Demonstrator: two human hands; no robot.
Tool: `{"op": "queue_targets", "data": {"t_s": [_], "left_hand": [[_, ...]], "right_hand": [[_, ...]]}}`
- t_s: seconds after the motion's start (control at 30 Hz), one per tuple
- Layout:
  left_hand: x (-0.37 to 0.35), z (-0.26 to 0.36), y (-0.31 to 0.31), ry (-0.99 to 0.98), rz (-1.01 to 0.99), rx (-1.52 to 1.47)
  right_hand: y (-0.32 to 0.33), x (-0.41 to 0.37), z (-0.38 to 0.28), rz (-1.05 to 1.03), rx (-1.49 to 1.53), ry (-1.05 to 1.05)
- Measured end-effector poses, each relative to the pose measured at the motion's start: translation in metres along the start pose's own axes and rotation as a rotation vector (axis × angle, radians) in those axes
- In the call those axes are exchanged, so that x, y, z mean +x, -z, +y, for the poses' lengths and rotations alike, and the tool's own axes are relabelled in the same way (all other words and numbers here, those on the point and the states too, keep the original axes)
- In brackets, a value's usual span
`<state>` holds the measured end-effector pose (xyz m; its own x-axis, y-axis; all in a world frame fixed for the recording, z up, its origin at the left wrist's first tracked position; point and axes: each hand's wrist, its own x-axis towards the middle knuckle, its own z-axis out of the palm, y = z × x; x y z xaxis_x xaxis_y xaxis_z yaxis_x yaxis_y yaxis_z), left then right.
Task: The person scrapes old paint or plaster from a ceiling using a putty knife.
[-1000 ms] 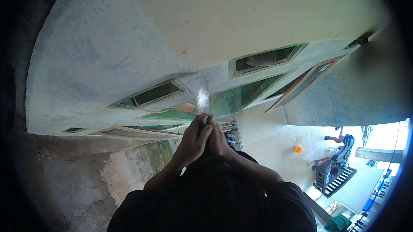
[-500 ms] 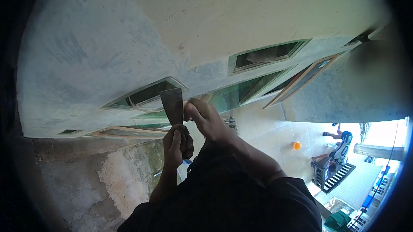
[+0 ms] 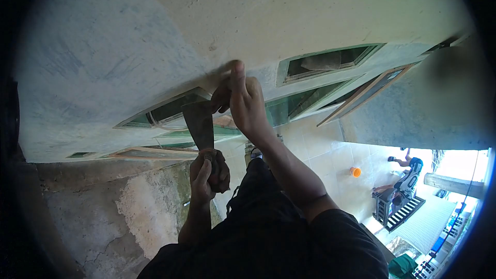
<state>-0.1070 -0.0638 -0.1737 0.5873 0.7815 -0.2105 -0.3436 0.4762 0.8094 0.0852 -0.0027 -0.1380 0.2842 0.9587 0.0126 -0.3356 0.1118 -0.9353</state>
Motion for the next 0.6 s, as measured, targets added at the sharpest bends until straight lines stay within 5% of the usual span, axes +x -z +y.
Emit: {"op": "queue_targets", "data": {"t_s": [0.1,0.23,0.43,0.6], "left_hand": [[0.006,0.001,-0.005,-0.029,-0.066,-0.011],[0.019,-0.001,-0.011,-0.022,-0.066,-0.049],[0.033,-0.006,-0.018,-0.202,-0.133,-0.037],[0.034,-0.012,-0.012,-0.136,-0.162,-0.189]], "right_hand": [[-0.011,-0.013,0.014,-0.027,-0.042,0.088],[-0.022,-0.028,0.007,-0.266,0.110,-0.051],[-0.024,-0.023,0.008,-0.249,0.308,-0.120],[-0.027,-0.022,0.008,-0.225,0.292,-0.136]]}}
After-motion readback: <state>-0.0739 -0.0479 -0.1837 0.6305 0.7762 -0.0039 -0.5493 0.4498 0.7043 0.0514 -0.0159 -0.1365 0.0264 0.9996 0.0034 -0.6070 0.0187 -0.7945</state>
